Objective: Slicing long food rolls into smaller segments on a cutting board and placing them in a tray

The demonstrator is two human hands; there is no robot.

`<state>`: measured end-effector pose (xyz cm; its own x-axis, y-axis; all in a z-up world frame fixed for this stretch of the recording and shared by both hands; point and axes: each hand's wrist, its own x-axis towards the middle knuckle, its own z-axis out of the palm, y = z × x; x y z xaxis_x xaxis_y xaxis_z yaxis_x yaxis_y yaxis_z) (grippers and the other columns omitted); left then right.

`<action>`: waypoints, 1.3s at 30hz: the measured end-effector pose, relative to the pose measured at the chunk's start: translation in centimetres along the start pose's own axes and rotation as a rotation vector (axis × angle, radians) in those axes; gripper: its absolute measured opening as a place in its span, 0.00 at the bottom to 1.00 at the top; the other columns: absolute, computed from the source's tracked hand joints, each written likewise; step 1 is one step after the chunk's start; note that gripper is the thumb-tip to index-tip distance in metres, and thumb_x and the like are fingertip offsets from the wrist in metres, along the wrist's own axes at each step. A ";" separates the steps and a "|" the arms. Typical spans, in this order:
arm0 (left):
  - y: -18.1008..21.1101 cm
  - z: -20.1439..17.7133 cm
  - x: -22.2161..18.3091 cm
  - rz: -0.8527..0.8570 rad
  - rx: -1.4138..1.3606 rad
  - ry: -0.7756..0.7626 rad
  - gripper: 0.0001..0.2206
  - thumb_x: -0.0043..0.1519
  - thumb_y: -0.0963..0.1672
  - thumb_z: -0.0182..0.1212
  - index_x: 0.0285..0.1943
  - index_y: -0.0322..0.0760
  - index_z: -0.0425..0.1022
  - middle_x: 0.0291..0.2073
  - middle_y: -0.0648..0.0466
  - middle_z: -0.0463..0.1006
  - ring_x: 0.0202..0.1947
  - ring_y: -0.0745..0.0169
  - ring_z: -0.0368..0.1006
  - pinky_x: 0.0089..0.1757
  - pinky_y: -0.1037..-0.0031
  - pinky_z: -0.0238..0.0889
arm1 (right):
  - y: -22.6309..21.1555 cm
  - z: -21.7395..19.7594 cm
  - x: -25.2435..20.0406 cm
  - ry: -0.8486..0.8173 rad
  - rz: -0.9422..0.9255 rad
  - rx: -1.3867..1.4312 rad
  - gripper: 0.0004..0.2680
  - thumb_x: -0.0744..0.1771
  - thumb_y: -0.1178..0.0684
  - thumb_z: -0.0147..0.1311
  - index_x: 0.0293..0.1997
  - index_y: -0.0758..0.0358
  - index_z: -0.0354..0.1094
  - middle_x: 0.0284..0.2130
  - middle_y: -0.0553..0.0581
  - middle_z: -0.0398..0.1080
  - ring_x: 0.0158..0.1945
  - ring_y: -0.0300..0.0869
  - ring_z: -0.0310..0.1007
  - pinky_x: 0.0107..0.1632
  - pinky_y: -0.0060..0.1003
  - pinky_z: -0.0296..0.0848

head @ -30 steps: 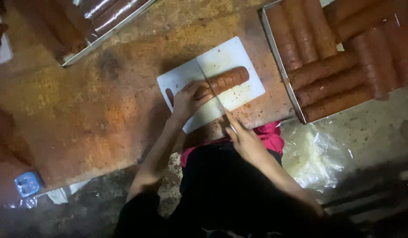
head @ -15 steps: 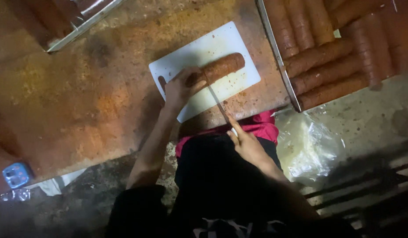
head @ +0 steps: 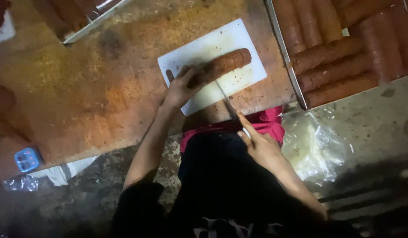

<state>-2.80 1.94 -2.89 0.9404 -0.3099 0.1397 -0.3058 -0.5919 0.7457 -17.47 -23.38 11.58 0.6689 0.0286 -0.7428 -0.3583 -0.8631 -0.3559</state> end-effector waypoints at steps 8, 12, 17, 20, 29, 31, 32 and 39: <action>-3.5 2.2 0.4 -0.110 -0.124 -0.088 0.21 0.60 0.54 0.70 0.59 0.52 0.74 0.56 0.45 0.71 0.53 0.23 0.73 0.55 0.41 0.68 | -1.2 1.4 2.2 0.001 -0.028 -0.003 0.21 0.71 0.39 0.37 0.75 0.19 0.41 0.53 0.71 0.73 0.59 0.68 0.70 0.60 0.61 0.68; -3.7 2.1 0.8 -0.071 -0.132 -0.073 0.17 0.61 0.51 0.71 0.57 0.57 0.75 0.54 0.52 0.73 0.53 0.31 0.75 0.52 0.45 0.70 | -2.7 1.0 3.4 -0.008 -0.072 0.004 0.21 0.71 0.41 0.36 0.76 0.24 0.39 0.57 0.73 0.69 0.60 0.71 0.67 0.61 0.63 0.67; -5.1 4.0 0.7 0.005 -0.210 0.014 0.21 0.61 0.54 0.70 0.62 0.54 0.73 0.55 0.46 0.73 0.53 0.28 0.73 0.51 0.46 0.68 | -6.0 1.5 11.3 0.115 -0.275 0.071 0.22 0.73 0.46 0.41 0.77 0.28 0.39 0.59 0.83 0.64 0.61 0.76 0.64 0.61 0.66 0.66; -2.7 1.4 1.0 -0.049 -0.318 0.040 0.14 0.69 0.46 0.61 0.60 0.36 0.70 0.52 0.35 0.72 0.47 0.21 0.73 0.50 0.44 0.66 | -6.1 3.1 15.9 0.265 -0.450 0.065 0.21 0.73 0.50 0.42 0.77 0.35 0.43 0.58 0.78 0.68 0.57 0.75 0.68 0.60 0.66 0.67; -6.2 4.6 0.2 -0.015 0.069 0.034 0.26 0.61 0.60 0.67 0.63 0.52 0.74 0.57 0.50 0.75 0.50 0.35 0.77 0.43 0.54 0.75 | 2.1 6.1 5.7 0.185 -0.345 0.155 0.23 0.71 0.53 0.44 0.78 0.45 0.44 0.52 0.83 0.69 0.55 0.73 0.70 0.55 0.67 0.70; -3.1 2.7 -0.3 0.001 0.396 -0.111 0.26 0.69 0.51 0.60 0.69 0.29 0.69 0.66 0.38 0.68 0.67 0.32 0.64 0.59 0.65 0.64 | -0.4 2.7 2.1 0.032 -0.138 0.080 0.23 0.71 0.45 0.41 0.77 0.25 0.41 0.48 0.77 0.74 0.53 0.70 0.72 0.58 0.60 0.72; -1.9 1.8 -1.2 -0.002 0.396 -0.114 0.26 0.69 0.51 0.60 0.69 0.29 0.69 0.66 0.38 0.68 0.67 0.32 0.64 0.59 0.65 0.64 | -0.9 2.7 1.1 0.028 -0.138 0.081 0.23 0.71 0.45 0.41 0.77 0.25 0.41 0.48 0.77 0.74 0.53 0.70 0.72 0.58 0.60 0.72; -4.2 1.6 -2.5 0.044 -0.094 0.068 0.23 0.69 0.51 0.64 0.71 0.48 0.65 0.57 0.40 0.71 0.48 0.23 0.73 0.45 0.42 0.70 | -2.5 2.4 2.1 0.188 -0.259 0.053 0.21 0.70 0.46 0.46 0.74 0.27 0.49 0.49 0.71 0.75 0.47 0.67 0.77 0.45 0.61 0.76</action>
<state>-4.12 3.99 -7.43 0.9352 -0.2809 0.2157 -0.3353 -0.5056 0.7949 -16.75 -19.95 9.51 0.8490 0.1465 -0.5077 -0.1903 -0.8115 -0.5525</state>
